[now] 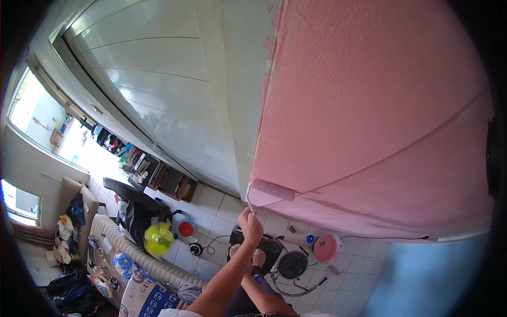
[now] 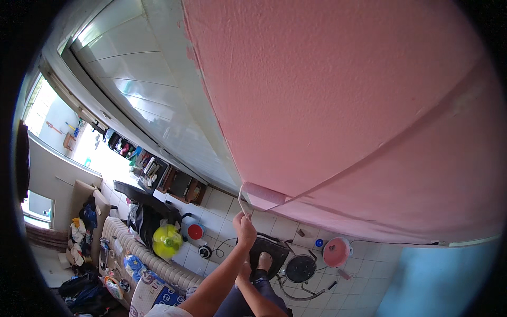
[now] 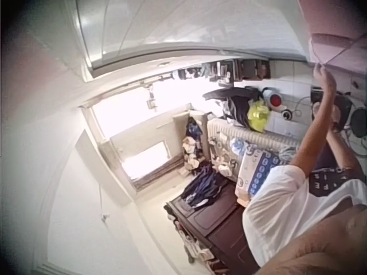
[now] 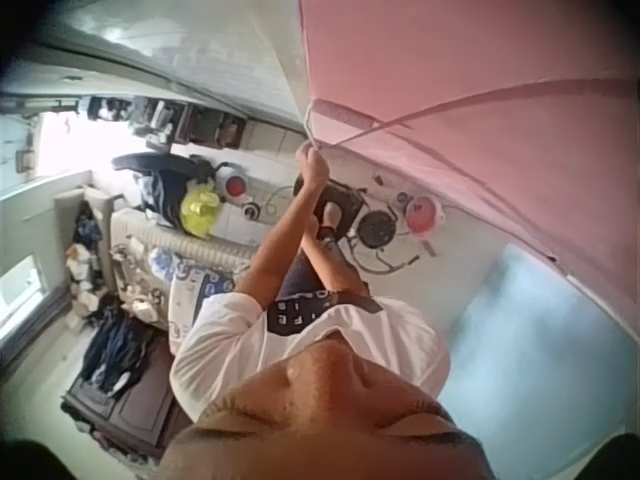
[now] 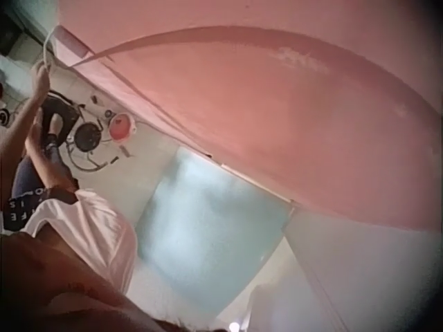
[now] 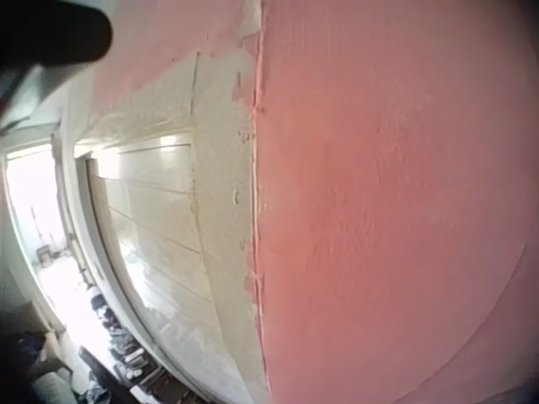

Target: Apply pink paint to an interior wall using a roller.

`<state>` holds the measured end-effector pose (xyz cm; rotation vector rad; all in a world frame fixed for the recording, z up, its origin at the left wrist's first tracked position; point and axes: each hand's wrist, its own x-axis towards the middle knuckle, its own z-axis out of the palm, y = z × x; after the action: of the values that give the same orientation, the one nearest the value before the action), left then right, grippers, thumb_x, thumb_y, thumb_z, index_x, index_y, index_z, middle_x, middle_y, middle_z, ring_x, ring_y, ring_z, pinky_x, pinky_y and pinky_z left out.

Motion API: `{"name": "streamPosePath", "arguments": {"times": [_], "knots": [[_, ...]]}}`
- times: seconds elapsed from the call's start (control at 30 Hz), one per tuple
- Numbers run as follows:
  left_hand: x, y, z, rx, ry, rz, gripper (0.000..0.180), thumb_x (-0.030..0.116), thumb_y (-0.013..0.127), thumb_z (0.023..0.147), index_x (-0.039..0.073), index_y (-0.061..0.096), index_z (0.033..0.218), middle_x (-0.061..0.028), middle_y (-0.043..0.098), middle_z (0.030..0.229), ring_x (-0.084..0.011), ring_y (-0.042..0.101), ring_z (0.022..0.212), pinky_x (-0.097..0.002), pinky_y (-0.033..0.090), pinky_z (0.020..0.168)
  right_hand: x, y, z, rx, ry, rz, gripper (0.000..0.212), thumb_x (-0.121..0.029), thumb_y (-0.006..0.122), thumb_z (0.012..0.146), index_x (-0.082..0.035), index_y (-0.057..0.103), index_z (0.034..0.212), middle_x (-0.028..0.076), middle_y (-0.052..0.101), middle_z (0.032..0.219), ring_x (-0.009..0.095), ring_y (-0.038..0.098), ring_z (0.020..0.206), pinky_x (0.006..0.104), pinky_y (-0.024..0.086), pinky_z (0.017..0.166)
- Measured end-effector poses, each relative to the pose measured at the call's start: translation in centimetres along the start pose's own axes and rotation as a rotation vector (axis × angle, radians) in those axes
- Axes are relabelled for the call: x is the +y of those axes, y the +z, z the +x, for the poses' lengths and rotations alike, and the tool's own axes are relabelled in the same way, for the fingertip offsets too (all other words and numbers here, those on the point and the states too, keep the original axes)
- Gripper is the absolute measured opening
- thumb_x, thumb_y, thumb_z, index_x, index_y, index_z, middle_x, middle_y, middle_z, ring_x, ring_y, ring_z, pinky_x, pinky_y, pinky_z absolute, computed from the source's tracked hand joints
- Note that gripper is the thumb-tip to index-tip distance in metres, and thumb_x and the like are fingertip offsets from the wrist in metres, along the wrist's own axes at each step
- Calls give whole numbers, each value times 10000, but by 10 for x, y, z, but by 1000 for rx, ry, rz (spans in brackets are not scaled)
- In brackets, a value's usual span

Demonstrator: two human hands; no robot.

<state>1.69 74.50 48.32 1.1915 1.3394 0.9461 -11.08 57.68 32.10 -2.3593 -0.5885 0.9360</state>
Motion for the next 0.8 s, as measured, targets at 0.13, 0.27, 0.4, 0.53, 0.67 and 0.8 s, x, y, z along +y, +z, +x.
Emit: {"name": "streamPosePath", "arguments": {"times": [0.13,0.27,0.4,0.53,0.67,0.8], "knots": [[5,-3,1,-33,-114,-75,239,135,414,750,-76,512,696,-78,392,542,-145,401,573,-338,319,539,5,1,-10,-127,36,-59,489,-455,526,862,-107,540,1205,197,630,1038,362,601,985,419,498,767],[73,-46,19,53,-9,-207,236,131,413,766,-83,494,707,-52,387,560,-119,386,585,-314,297,531,-72,-17,-7,62,-141,195,469,-449,538,860,-92,558,1163,211,636,996,355,610,970,415,501,746],[103,0,17,22,81,-233,270,137,394,772,-106,509,743,-94,410,549,-142,406,582,-328,331,536,11,9,82,-332,-90,-294,470,-433,535,871,-78,550,1179,192,639,1010,335,624,943,411,501,736],[67,-4,17,46,119,-110,285,134,381,748,-97,546,767,-249,494,599,-293,535,585,-404,395,585,-4,1,80,-331,-100,-168,462,-425,533,876,-75,561,1175,172,647,1020,322,630,941,410,501,738],[-1,-20,16,102,93,47,225,153,414,752,-31,470,636,-59,403,520,-159,386,519,-356,283,490,-11,13,41,-390,-107,17,457,-426,528,879,-73,569,1167,169,650,1019,318,630,945,409,501,741],[-46,-28,12,81,-55,345,282,172,406,728,-70,545,688,-228,524,600,-352,525,588,-456,389,583,4,34,0,-412,-86,202,453,-426,524,882,-71,577,1158,167,653,1019,315,631,949,409,501,743]]}}
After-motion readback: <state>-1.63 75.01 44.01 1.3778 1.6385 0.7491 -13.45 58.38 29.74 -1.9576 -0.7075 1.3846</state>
